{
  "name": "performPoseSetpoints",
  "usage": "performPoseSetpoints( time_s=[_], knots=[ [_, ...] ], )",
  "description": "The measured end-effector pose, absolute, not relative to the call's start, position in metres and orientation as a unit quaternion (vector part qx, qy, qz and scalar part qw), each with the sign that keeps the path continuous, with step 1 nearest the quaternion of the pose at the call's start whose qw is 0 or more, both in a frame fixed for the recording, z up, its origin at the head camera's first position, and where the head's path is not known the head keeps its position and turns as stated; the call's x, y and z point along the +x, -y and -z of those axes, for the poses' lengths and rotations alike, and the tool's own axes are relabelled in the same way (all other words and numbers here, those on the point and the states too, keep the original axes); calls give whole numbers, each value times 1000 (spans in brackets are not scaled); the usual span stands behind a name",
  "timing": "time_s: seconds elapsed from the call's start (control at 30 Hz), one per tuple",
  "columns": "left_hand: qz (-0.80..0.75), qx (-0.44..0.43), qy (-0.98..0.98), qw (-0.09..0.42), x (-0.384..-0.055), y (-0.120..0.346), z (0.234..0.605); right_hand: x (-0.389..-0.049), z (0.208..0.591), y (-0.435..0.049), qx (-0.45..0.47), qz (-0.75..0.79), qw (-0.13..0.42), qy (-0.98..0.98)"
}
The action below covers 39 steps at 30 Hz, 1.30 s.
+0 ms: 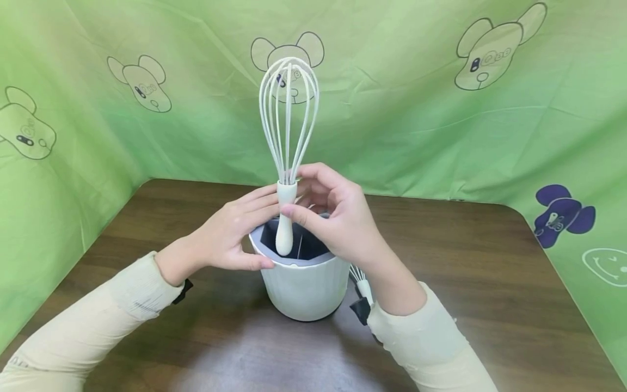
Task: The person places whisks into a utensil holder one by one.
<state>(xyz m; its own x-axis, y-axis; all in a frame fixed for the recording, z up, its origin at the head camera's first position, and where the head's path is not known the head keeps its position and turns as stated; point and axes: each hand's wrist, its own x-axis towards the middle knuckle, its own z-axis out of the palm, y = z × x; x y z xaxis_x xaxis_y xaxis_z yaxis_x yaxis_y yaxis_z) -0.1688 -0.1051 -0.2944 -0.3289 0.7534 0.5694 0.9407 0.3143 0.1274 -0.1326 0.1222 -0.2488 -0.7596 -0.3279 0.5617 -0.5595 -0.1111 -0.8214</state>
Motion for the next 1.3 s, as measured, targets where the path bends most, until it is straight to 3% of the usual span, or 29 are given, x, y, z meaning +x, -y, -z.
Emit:
performPoseSetpoints(
  time_s=[1.07,1.3],
  knots=[
    [222,-532,792,201,-171,105,296,-134,248,-128,409,-480,-3,776],
    [229,-535,788,203,-170,104,294,-135,248,-129,420,-471,7,776]
  ],
)
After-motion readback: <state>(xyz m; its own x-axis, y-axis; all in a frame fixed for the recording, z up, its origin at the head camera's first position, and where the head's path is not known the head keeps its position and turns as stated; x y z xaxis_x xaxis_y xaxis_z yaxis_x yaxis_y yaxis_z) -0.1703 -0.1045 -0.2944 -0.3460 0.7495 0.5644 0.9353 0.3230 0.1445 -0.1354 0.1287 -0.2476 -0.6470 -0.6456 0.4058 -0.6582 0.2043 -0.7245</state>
